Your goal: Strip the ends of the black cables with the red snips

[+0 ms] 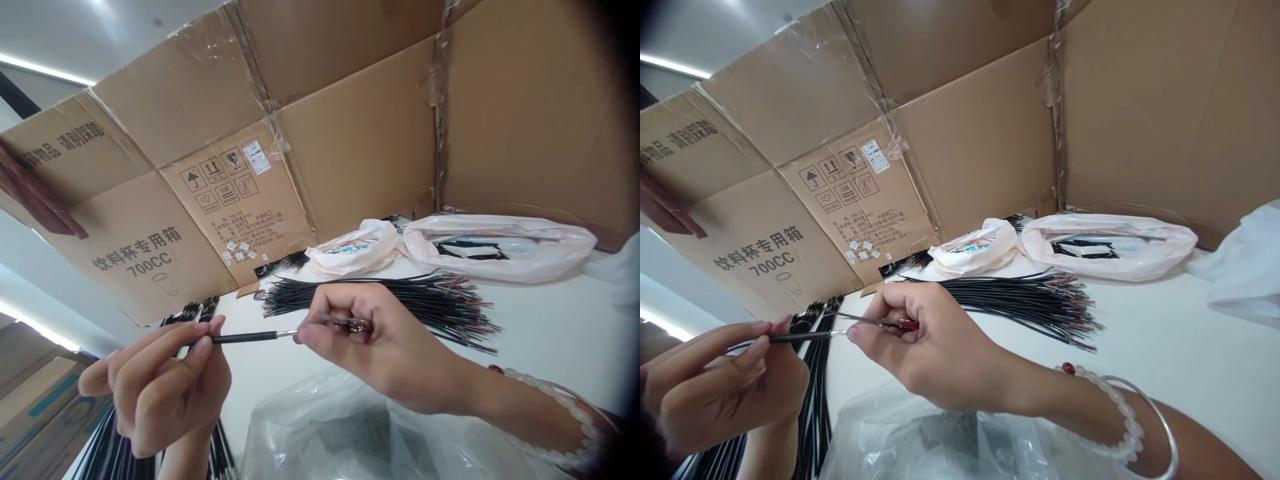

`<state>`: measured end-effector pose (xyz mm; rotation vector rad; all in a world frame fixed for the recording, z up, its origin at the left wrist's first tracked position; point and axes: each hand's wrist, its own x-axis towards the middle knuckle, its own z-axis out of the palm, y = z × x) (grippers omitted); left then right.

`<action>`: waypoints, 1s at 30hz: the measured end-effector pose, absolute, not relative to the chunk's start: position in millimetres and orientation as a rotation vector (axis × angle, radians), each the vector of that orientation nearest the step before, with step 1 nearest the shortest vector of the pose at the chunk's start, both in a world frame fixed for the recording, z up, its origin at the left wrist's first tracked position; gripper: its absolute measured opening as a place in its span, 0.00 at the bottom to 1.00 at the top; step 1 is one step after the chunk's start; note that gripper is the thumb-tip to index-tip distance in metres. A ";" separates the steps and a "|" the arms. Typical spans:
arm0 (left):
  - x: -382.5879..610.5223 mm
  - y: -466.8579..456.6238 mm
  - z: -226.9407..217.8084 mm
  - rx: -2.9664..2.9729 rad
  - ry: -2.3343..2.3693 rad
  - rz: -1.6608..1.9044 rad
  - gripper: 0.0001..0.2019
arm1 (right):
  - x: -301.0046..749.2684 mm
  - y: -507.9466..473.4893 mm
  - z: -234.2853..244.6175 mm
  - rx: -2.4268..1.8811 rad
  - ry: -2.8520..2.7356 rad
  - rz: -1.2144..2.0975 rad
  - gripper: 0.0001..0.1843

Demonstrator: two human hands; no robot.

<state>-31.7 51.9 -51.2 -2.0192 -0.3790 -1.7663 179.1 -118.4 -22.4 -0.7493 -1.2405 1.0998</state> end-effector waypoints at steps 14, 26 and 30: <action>-5.4 24.5 -39.8 -2.318 -0.037 -1.714 0.11 | 176.0 -126.6 -30.8 -0.748 -1.512 0.685 0.13; -17.4 -4.8 -12.5 -2.687 0.039 -1.271 0.07 | 175.9 -119.8 -34.1 -0.878 -1.580 0.508 0.06; -18.5 -9.9 -11.0 -2.593 0.062 -1.282 0.07 | 173.9 -119.6 -35.9 -0.908 -1.569 0.390 0.06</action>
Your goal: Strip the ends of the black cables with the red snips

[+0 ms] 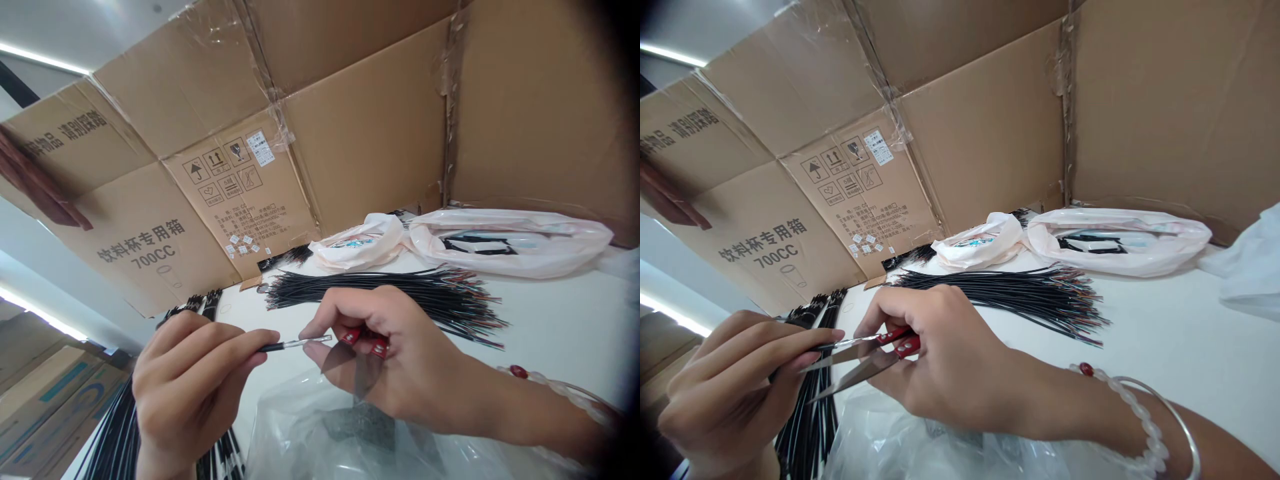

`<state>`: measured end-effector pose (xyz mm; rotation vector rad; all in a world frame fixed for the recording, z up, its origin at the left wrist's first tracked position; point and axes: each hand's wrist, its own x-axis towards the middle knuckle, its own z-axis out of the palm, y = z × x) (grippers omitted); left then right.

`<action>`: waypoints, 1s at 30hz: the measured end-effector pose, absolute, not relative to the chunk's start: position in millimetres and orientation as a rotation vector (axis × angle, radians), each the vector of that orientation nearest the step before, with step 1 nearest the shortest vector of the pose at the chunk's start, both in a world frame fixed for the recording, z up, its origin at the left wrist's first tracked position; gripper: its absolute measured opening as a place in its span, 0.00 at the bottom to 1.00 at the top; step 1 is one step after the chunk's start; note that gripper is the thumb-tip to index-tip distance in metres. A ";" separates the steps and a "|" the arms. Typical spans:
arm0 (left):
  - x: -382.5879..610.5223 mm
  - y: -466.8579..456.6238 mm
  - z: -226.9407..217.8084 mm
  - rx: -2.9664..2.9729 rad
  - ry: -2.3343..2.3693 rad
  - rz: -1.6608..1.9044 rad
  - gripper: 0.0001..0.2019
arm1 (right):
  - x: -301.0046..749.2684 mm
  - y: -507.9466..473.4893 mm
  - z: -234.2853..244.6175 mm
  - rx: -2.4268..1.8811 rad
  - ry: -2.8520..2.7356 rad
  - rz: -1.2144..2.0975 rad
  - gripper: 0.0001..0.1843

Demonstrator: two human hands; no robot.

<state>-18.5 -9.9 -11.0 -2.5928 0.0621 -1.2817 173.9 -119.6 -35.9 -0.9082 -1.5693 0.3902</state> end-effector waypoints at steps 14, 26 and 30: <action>-24.1 -12.5 -26.3 -2.248 -0.073 -1.278 0.10 | 173.7 -122.6 -44.9 -1.050 -1.749 -0.815 0.11; -32.1 -17.4 -24.1 -2.109 -0.088 -1.209 0.14 | 170.9 -133.0 -36.9 -1.094 -1.836 -0.700 0.19; -40.7 -14.7 -29.9 -2.123 -0.133 -1.152 0.23 | 169.6 -133.6 -40.5 -1.091 -1.825 -0.785 0.17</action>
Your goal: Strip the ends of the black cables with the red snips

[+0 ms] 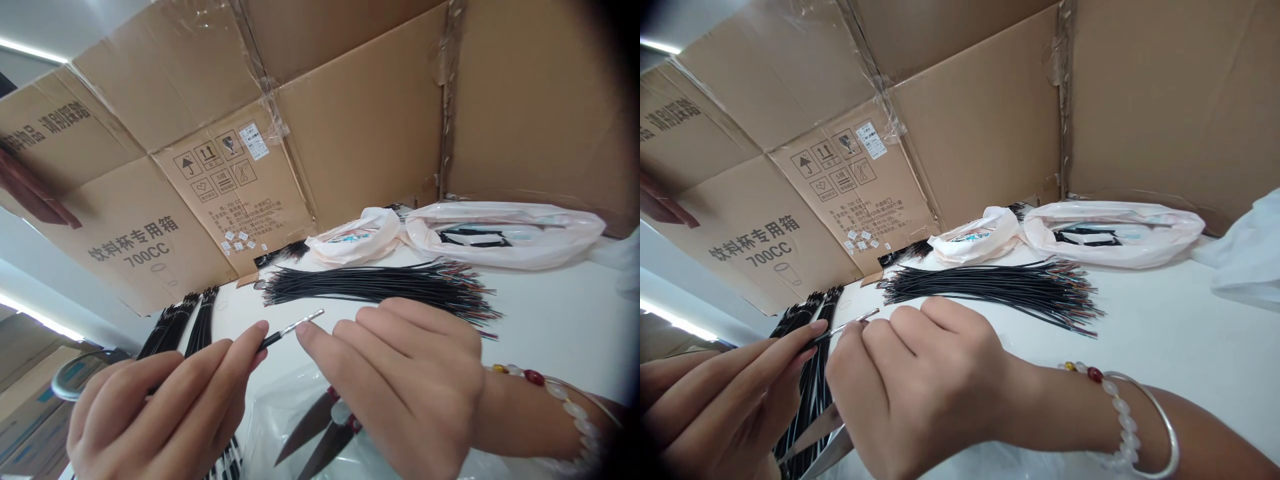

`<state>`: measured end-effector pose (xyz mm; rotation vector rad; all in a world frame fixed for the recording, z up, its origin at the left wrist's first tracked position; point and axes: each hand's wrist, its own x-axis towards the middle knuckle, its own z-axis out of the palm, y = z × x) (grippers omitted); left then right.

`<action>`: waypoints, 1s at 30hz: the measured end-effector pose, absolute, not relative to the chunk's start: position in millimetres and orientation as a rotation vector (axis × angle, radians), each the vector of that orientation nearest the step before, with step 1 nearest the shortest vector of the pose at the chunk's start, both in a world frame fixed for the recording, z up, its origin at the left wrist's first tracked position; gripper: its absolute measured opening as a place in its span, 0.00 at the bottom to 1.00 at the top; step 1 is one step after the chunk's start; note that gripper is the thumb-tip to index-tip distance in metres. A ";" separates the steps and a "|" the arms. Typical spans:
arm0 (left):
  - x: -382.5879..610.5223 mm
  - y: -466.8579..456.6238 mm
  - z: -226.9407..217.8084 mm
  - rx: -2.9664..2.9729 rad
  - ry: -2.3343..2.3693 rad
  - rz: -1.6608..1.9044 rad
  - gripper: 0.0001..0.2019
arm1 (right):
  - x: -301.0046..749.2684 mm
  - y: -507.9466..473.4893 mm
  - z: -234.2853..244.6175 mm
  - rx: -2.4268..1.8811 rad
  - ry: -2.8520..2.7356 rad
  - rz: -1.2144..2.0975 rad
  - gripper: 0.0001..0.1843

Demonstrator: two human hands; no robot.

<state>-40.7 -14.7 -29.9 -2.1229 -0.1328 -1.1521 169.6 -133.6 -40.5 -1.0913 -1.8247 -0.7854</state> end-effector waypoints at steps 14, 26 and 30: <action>-18.0 24.9 -15.3 -2.640 0.170 -1.454 0.06 | 204.5 -130.6 -13.8 -1.176 -1.748 0.499 0.15; -19.2 -12.1 -18.9 -2.577 0.262 -1.271 0.10 | 199.7 -96.1 -31.3 -0.999 -1.564 1.254 0.23; -12.0 -39.9 -10.1 -2.653 0.261 -1.024 0.12 | 191.1 -83.2 -46.7 -0.691 -1.292 1.840 0.23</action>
